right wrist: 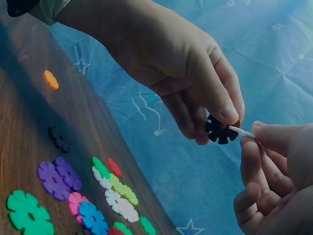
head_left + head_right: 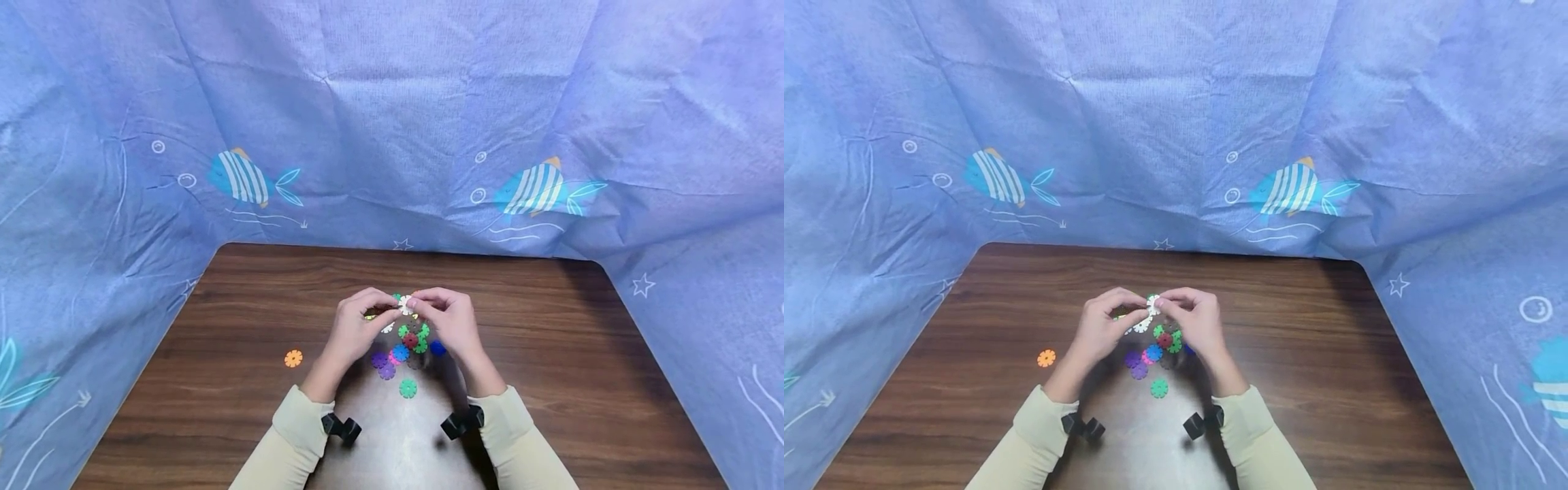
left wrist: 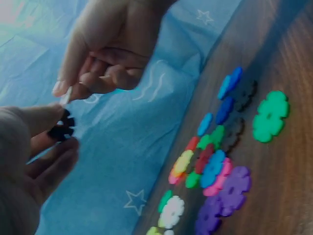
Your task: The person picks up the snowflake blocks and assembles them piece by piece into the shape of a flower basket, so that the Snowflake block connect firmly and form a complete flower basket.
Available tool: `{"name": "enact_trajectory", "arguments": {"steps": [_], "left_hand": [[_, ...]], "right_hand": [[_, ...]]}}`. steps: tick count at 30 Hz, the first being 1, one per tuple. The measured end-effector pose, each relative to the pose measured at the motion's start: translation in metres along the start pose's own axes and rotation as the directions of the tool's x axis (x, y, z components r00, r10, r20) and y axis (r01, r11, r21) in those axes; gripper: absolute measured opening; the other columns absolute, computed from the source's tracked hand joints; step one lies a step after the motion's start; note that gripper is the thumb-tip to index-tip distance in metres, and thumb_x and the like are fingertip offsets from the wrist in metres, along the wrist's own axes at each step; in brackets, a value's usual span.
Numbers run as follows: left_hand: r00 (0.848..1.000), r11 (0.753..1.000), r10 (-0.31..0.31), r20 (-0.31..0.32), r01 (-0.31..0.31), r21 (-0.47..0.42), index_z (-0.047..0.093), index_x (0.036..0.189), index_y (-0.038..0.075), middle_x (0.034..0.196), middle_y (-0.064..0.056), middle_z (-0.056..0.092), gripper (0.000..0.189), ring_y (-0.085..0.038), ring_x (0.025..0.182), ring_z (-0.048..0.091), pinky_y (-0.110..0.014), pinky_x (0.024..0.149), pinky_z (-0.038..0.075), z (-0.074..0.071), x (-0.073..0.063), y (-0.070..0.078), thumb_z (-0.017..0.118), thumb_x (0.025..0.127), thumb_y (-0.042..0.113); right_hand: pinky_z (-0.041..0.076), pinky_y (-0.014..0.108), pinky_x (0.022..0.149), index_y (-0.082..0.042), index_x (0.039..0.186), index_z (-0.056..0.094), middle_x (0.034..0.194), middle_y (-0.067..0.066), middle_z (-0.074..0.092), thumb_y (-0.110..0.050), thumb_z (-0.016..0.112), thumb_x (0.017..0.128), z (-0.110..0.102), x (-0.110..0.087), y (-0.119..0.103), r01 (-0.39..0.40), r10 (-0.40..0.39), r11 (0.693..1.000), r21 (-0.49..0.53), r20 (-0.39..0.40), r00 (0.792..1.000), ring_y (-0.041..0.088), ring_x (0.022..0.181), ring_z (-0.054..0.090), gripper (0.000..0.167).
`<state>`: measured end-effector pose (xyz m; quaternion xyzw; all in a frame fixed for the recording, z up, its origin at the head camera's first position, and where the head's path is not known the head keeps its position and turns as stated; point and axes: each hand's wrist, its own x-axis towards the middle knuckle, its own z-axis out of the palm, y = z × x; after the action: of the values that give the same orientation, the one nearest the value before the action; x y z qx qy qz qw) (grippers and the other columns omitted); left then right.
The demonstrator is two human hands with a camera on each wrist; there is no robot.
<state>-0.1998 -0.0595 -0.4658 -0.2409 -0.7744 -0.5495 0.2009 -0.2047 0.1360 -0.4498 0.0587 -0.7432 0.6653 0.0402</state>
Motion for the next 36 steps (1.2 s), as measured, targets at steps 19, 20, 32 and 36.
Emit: {"name": "enact_trajectory", "arguments": {"steps": [19,20,32,36], "left_hand": [[0.983,0.982,-0.155,-0.097,0.142,-0.124,0.079,0.1,0.007,0.094,-0.01,0.076,0.009,-0.008,0.076,0.066,-0.024,0.069,0.059,-0.013,0.003,0.01,0.078,0.091,0.01],[0.982,0.981,-0.159,-0.1,0.146,-0.128,0.079,0.1,0.007,0.093,-0.009,0.076,0.009,-0.008,0.076,0.066,-0.025,0.069,0.059,-0.013,0.004,0.011,0.078,0.091,0.01],[0.965,0.958,-0.243,-0.097,0.223,-0.178,0.075,0.101,-0.007,0.094,-0.022,0.075,0.011,-0.016,0.078,0.066,-0.022,0.069,0.057,-0.014,0.007,0.017,0.075,0.09,-0.003],[0.954,0.942,-0.283,-0.096,0.258,-0.214,0.077,0.101,-0.001,0.094,-0.018,0.076,0.012,-0.011,0.077,0.066,-0.02,0.069,0.056,-0.015,0.006,0.015,0.078,0.09,0.004]], "right_hand": [[0.059,0.033,0.073,-0.01,0.105,0.079,0.089,0.0,0.076,-0.021,0.079,0.091,-0.031,0.047,0.046,0.13,0.026,0.788,-0.602,0.243,0.97,0.012,0.078,0.069,0.017],[0.059,0.034,0.075,-0.011,0.104,0.079,0.09,-0.001,0.076,-0.021,0.079,0.091,-0.03,0.049,0.05,0.142,0.038,0.759,-0.635,0.261,0.965,0.012,0.08,0.069,0.017],[0.059,0.04,0.077,-0.013,0.1,0.078,0.087,0.0,0.075,-0.02,0.085,0.084,-0.018,0.056,0.066,0.167,0.07,0.587,-0.792,0.255,0.964,0.018,0.083,0.069,0.02],[0.057,0.036,0.072,-0.015,0.092,0.076,0.081,-0.003,0.073,-0.018,0.081,0.088,-0.019,0.054,0.061,0.15,0.035,0.644,-0.75,0.225,0.974,0.014,0.076,0.066,0.008]]}}
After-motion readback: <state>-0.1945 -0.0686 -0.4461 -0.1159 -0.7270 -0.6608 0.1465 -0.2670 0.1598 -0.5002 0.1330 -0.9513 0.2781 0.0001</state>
